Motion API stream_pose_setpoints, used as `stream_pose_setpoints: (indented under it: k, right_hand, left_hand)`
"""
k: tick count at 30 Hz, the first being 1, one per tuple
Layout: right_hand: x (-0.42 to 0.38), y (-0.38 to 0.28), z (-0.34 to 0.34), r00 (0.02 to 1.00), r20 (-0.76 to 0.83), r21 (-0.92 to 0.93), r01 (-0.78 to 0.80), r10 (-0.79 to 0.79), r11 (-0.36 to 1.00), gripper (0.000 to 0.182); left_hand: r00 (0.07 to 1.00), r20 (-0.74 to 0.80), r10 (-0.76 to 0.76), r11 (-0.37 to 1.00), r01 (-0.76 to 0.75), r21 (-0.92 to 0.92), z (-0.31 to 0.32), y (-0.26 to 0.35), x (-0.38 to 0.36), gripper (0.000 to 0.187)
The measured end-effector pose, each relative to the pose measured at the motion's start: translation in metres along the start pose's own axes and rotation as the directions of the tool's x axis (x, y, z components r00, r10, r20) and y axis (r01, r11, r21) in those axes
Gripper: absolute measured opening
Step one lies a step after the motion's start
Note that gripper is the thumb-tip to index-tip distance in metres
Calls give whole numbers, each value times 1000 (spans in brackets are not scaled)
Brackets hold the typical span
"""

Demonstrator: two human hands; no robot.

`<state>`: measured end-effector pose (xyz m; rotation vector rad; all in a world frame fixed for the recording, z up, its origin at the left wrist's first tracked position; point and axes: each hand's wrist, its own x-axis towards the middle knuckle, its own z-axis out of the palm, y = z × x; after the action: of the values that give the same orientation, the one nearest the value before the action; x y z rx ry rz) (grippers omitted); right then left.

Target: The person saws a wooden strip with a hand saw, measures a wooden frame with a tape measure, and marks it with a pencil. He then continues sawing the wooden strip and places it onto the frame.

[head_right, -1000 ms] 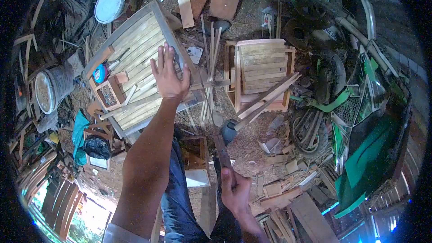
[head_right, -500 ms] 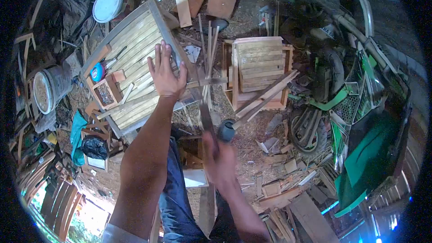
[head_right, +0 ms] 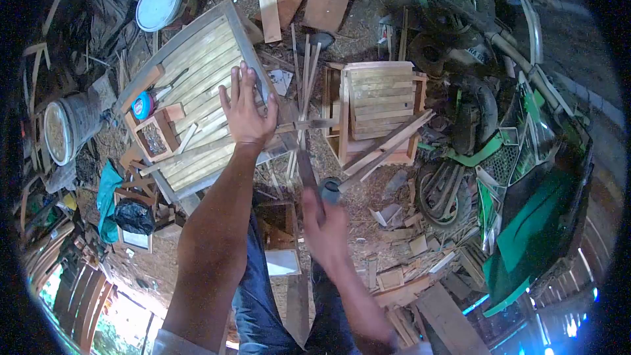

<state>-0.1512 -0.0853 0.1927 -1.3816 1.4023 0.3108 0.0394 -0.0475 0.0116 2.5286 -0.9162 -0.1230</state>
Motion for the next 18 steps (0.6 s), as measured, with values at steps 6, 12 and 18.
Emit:
stream_pose_setpoints:
  k: [6,12,18]
  right_hand:
    - [-66,54,-11,1000,-14,21,1,-1,1000,59]
    - [5,30,2,1000,11,232,11,-14,973,56]
    - [-43,44,-12,996,61,277,-76,62,958,53]
  left_hand:
    - [1000,2,-15,1000,15,10,0,1,-5,65]
    - [999,-36,2,1000,-2,5,3,1,-3,65]
    - [999,-37,18,1000,-18,3,1,2,-5,63]
